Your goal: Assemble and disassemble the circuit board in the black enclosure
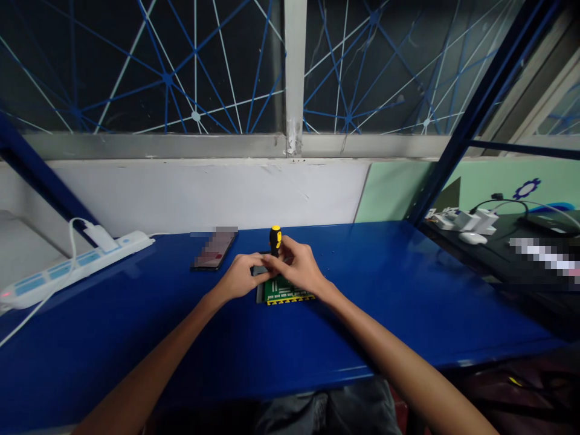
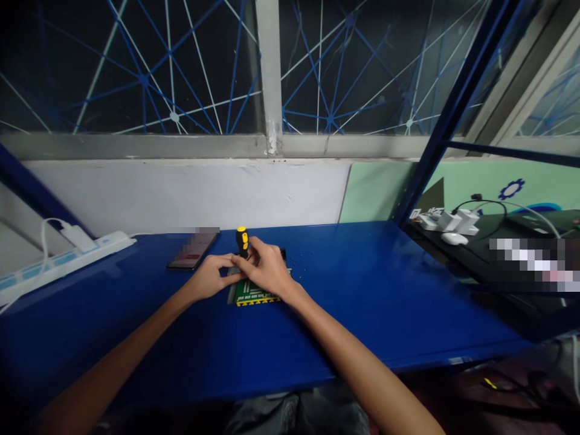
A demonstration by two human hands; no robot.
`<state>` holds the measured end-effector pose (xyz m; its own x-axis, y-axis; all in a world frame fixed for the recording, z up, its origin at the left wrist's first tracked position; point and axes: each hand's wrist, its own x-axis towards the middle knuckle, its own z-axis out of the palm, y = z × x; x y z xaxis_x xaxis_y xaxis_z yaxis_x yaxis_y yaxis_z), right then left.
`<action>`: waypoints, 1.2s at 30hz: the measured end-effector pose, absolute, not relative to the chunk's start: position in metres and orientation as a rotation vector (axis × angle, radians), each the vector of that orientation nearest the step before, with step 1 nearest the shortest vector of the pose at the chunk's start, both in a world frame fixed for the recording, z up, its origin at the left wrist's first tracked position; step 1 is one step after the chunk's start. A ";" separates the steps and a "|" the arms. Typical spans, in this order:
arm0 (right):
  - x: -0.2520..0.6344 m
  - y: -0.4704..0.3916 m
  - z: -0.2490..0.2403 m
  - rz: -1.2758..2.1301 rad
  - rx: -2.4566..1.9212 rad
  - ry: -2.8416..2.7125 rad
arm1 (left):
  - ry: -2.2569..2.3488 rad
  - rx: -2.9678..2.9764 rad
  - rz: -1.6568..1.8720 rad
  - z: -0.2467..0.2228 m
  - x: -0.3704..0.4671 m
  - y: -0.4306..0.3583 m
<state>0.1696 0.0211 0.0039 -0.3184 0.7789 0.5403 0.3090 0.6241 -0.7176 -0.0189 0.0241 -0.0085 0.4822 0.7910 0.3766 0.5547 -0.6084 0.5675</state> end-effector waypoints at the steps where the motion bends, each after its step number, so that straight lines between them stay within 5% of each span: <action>1: 0.170 0.021 0.003 0.616 -0.870 -1.898 | 1.112 2.369 0.882 -0.008 -0.018 0.024; 36: 0.171 0.020 0.002 0.671 -0.864 -1.858 | 1.095 2.358 0.868 -0.008 -0.018 0.023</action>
<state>0.1710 0.0198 0.0020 -0.3030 0.7956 0.5247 0.2768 0.6003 -0.7504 -0.0176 0.0235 -0.0078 0.5011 0.7835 0.3674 0.5364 -0.6144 0.5786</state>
